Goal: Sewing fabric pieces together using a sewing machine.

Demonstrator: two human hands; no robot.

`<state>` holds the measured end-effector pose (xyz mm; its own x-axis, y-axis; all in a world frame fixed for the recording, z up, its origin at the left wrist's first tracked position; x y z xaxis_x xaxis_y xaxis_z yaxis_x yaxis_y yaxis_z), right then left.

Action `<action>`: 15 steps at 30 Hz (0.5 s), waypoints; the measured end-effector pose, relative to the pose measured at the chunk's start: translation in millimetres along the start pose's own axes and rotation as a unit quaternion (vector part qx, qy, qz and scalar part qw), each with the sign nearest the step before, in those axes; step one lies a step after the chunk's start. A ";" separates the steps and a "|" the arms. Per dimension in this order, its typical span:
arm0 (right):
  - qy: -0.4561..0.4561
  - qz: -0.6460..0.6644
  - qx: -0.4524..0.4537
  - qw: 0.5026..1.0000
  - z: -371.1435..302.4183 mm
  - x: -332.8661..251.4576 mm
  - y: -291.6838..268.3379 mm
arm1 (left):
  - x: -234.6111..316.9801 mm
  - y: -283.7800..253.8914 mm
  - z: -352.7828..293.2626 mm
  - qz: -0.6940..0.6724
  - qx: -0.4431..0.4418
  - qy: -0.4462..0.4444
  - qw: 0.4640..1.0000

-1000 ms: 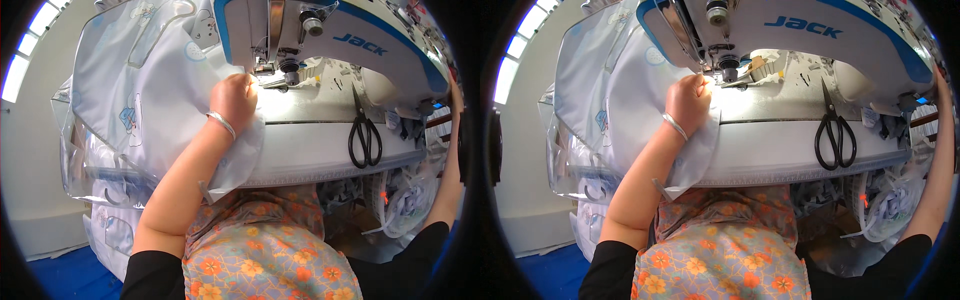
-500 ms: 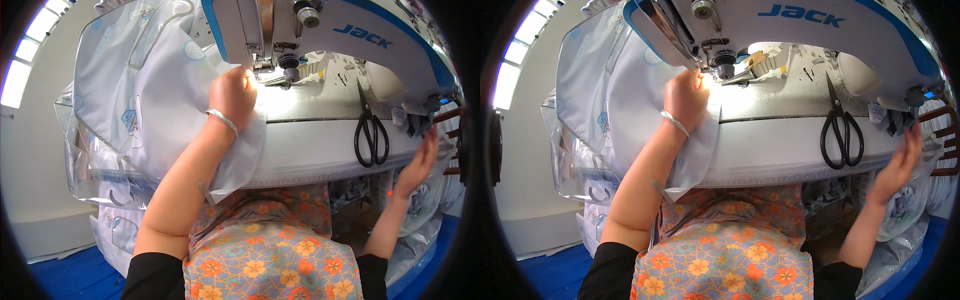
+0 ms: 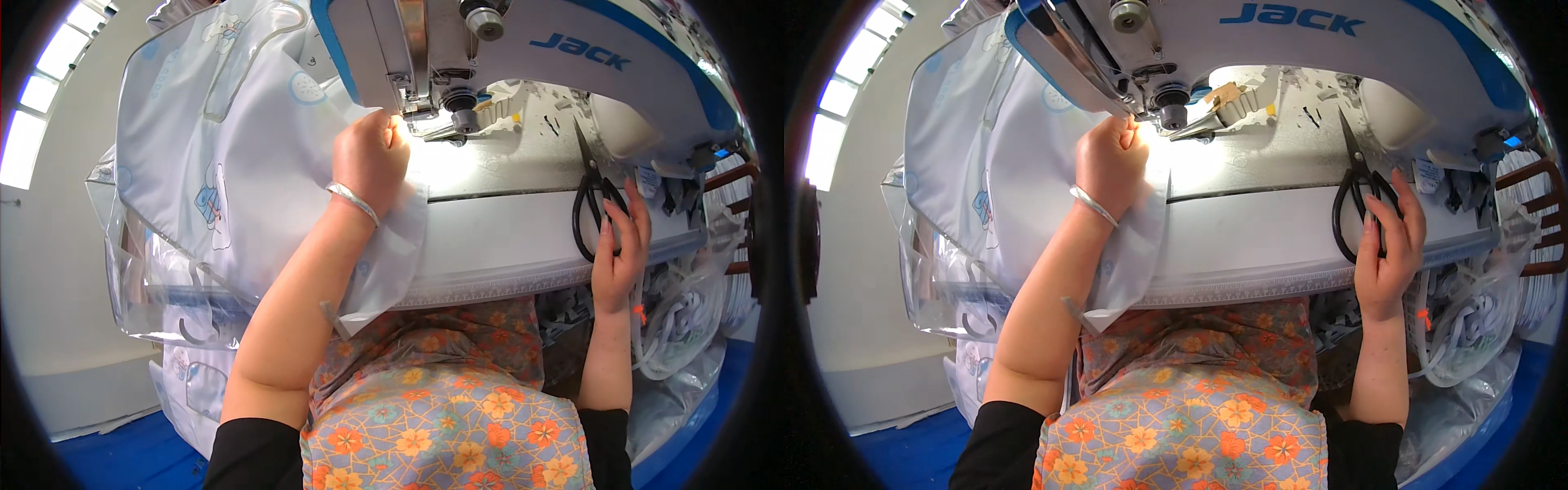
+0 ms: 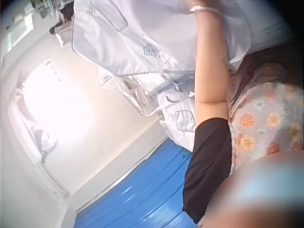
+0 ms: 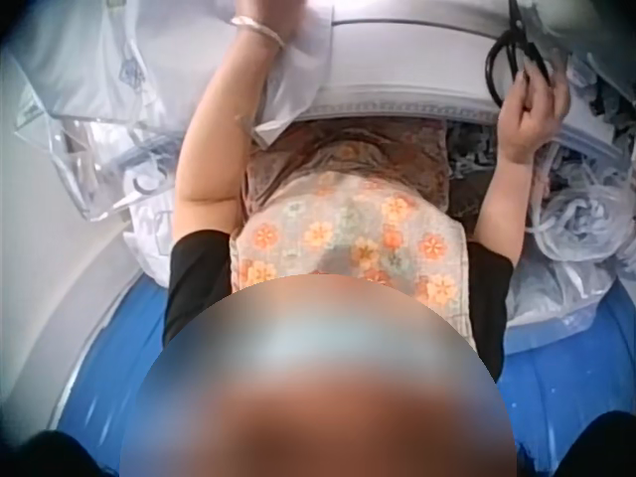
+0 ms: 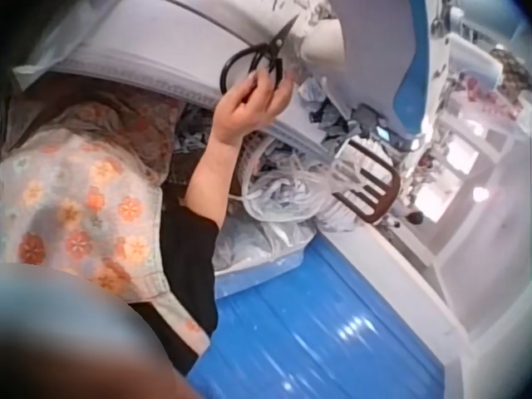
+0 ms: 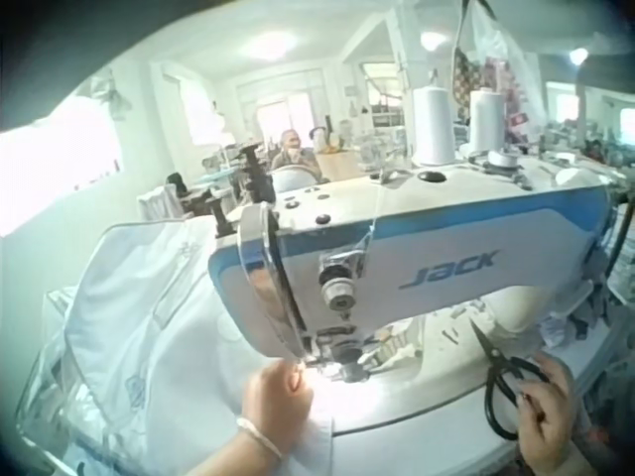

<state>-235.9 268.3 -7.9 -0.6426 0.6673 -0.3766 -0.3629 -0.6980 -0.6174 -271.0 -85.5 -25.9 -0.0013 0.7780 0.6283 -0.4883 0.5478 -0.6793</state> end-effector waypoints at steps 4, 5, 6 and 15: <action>0.001 -0.001 -0.005 1.000 -1.0 -0.4 1.9 | 0.2 1.2 -0.1 0.005 -0.007 0.003 1.000; 0.001 -0.001 -0.005 1.000 -1.0 -0.3 1.8 | 1.2 0.5 -0.1 0.005 -0.003 0.008 1.000; 0.001 -0.004 -0.005 1.000 -0.7 -0.5 1.8 | 2.4 -0.3 0.0 0.005 0.002 0.013 1.000; -0.024 -0.015 -0.011 1.000 4.6 -8.0 4.4 | 3.1 -1.3 -0.4 0.014 0.004 0.004 1.000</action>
<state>-235.4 258.7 -4.4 -0.6630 0.6746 -0.3245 -0.3681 -0.6713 -0.6434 -270.1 -83.7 -23.2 -0.0084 0.7947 0.6070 -0.4945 0.5243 -0.6932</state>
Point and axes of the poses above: each hand's wrist, its own z-axis towards the middle knuckle, its own y-axis out of the palm, x = y × z, the point moved 8 cm from there along z, towards the middle knuckle, and after that the axes turned 5 degrees about z, right-handed, at the moved point
